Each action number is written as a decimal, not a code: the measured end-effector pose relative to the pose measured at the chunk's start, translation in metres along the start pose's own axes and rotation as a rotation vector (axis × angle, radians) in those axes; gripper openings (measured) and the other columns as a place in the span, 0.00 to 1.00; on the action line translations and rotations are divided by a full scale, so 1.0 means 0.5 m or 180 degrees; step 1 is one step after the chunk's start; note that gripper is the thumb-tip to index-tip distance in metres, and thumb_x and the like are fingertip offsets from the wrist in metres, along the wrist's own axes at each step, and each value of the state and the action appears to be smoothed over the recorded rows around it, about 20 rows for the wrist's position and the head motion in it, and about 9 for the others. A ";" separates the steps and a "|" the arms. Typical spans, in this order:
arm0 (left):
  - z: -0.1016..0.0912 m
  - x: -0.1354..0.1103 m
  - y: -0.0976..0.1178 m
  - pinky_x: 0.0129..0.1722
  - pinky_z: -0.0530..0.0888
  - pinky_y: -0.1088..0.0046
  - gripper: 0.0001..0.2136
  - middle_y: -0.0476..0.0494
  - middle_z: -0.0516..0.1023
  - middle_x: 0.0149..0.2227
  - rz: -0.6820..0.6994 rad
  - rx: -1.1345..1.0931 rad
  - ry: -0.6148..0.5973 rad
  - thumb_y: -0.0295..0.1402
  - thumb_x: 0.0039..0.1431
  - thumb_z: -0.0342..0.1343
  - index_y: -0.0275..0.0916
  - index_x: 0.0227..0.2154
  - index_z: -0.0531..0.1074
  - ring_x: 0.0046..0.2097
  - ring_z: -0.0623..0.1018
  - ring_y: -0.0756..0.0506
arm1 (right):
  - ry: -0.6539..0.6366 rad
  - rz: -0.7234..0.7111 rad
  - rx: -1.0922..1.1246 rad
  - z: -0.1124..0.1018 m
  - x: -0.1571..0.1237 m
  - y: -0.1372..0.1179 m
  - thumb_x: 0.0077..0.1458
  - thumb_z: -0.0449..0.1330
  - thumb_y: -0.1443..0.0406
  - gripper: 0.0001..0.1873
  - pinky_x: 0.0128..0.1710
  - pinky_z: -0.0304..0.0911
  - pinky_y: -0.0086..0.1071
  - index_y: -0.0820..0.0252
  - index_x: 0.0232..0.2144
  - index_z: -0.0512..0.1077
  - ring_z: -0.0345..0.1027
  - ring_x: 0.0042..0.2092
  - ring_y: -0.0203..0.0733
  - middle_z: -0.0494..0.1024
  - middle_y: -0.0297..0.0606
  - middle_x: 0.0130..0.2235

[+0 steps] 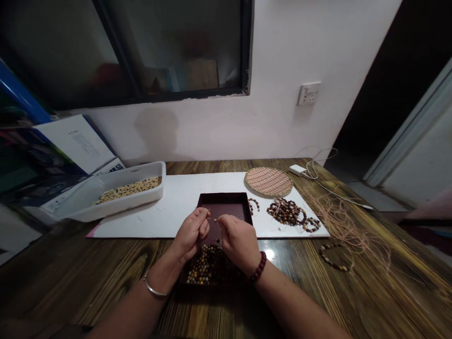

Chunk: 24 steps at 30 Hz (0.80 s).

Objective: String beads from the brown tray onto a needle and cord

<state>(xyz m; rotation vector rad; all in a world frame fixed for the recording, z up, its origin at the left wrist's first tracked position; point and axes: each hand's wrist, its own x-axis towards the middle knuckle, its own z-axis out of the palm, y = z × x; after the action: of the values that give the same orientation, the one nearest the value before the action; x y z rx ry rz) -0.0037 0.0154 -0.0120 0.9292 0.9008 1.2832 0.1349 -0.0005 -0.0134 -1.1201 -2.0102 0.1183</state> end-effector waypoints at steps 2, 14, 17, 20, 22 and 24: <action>0.002 -0.001 -0.001 0.15 0.48 0.80 0.16 0.60 0.56 0.10 0.0051 0.0120 0.0103 0.47 0.48 0.56 0.38 0.25 0.62 0.14 0.53 0.56 | -0.0058 0.0071 0.0071 0.000 0.001 -0.001 0.56 0.49 0.71 0.10 0.31 0.61 0.28 0.60 0.32 0.70 0.71 0.32 0.39 0.78 0.39 0.31; 0.007 -0.007 -0.004 0.17 0.53 0.79 0.15 0.59 0.59 0.11 0.0204 0.0646 0.0083 0.46 0.51 0.52 0.39 0.24 0.62 0.16 0.57 0.55 | -0.0260 0.0070 0.0000 0.010 -0.004 0.010 0.57 0.47 0.70 0.11 0.28 0.59 0.28 0.60 0.34 0.70 0.70 0.29 0.39 0.77 0.39 0.28; 0.009 -0.008 -0.004 0.18 0.54 0.79 0.14 0.58 0.60 0.12 0.0188 0.0718 0.0011 0.46 0.51 0.52 0.39 0.24 0.62 0.16 0.58 0.55 | -0.0250 0.0020 -0.0004 0.014 -0.002 0.011 0.56 0.45 0.72 0.13 0.29 0.60 0.29 0.61 0.33 0.68 0.69 0.30 0.40 0.75 0.41 0.29; 0.010 -0.008 -0.003 0.18 0.55 0.79 0.14 0.59 0.60 0.12 0.0221 0.0719 0.0107 0.46 0.51 0.51 0.39 0.24 0.61 0.16 0.58 0.55 | -0.0274 0.0019 0.0208 0.012 0.000 0.007 0.56 0.45 0.72 0.12 0.29 0.60 0.28 0.61 0.33 0.67 0.67 0.30 0.39 0.74 0.40 0.29; 0.010 -0.008 -0.002 0.18 0.55 0.79 0.14 0.59 0.59 0.12 0.0230 0.0722 0.0138 0.45 0.51 0.51 0.39 0.24 0.61 0.16 0.57 0.55 | -0.0281 0.0058 0.0280 0.008 0.001 0.003 0.56 0.47 0.70 0.08 0.29 0.59 0.28 0.60 0.33 0.67 0.66 0.29 0.38 0.73 0.38 0.29; 0.010 -0.009 -0.002 0.18 0.55 0.79 0.14 0.59 0.59 0.12 0.0240 0.0764 0.0113 0.46 0.51 0.51 0.39 0.24 0.61 0.16 0.57 0.55 | -0.0264 0.0072 0.0277 0.004 0.001 0.001 0.56 0.50 0.69 0.07 0.29 0.58 0.28 0.60 0.30 0.67 0.65 0.28 0.37 0.72 0.36 0.27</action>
<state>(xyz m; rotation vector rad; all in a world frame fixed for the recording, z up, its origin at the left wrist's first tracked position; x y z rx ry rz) 0.0012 0.0105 -0.0109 1.1398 1.0727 1.2771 0.1337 0.0005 -0.0145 -1.0989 -2.0454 0.2653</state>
